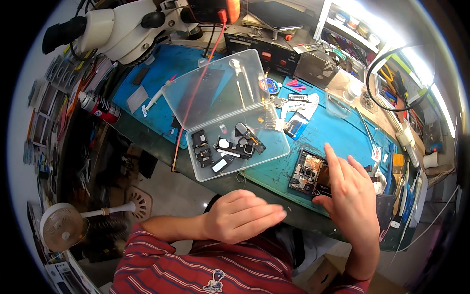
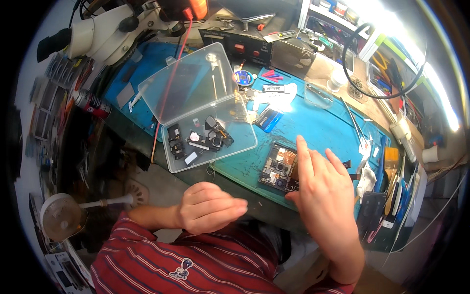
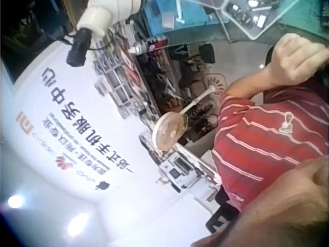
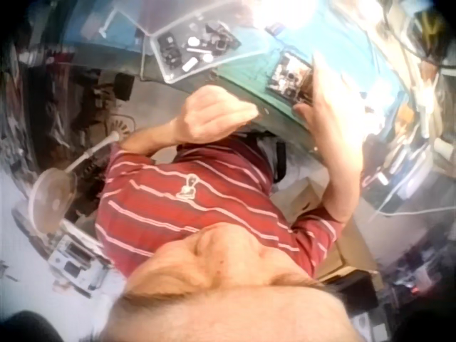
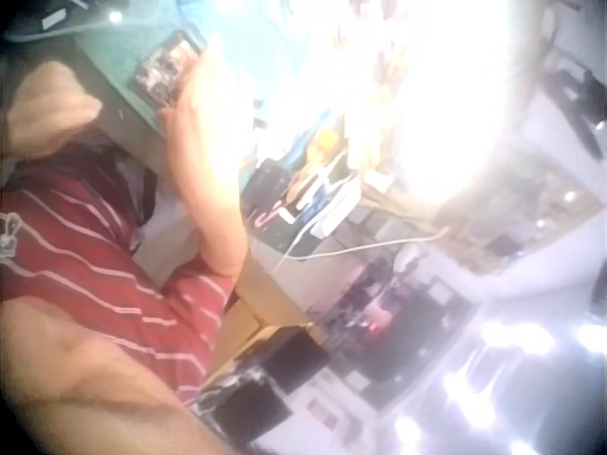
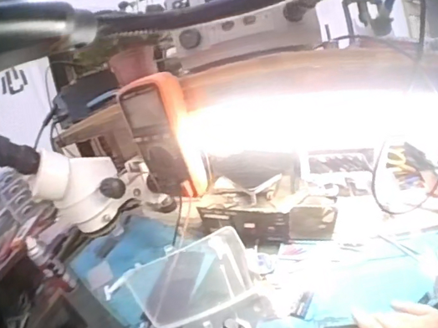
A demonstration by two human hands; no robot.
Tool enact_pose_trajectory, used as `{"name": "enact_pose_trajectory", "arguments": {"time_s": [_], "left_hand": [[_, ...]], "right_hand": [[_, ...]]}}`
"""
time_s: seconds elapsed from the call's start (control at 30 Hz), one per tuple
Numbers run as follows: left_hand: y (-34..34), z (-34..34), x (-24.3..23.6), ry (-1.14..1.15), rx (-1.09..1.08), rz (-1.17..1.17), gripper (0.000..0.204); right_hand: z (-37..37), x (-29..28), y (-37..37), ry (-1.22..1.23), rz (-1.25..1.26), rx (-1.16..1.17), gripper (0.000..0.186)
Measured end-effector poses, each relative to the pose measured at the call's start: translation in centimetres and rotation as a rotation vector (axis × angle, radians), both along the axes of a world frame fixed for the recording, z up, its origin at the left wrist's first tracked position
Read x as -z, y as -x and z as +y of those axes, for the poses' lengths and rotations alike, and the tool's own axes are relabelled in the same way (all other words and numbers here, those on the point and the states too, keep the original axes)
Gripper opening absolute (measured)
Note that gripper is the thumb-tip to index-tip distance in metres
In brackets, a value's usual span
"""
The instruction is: The person cleans the exterior of a black smartphone with a white cloth, then opens the device to access the internal components. They remove the back cover and use a screwdriver to detach parts from the motherboard, placing them into a clear plastic container.
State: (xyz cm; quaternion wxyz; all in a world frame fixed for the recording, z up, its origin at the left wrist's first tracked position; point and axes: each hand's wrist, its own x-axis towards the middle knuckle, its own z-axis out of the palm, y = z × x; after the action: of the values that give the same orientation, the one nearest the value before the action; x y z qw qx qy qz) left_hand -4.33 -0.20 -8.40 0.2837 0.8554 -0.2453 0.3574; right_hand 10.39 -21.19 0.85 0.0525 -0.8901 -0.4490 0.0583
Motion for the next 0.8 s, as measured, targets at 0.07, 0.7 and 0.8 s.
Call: {"name": "enact_pose_trajectory", "arguments": {"time_s": [0.07, 0.7, 0.8], "left_hand": [[0.6, 0.9, 0.2, 0.012, 0.065, -0.084, 0.027], [2.8, -3.0, -3.3, 1.378, 1.150, 1.255, 0.117], [4.2, 1.1, -4.7, 1.106, 0.901, 1.047, 0.124]], "right_hand": [[0.2, -0.3, 0.0, 0.051, 0.011, 0.015, 0.105], [-0.6, 12.3, 16.4, -0.505, -0.241, -0.385, 0.056], [-4.1, 12.8, 15.1, -0.535, -0.126, -0.292, 0.054]]}}
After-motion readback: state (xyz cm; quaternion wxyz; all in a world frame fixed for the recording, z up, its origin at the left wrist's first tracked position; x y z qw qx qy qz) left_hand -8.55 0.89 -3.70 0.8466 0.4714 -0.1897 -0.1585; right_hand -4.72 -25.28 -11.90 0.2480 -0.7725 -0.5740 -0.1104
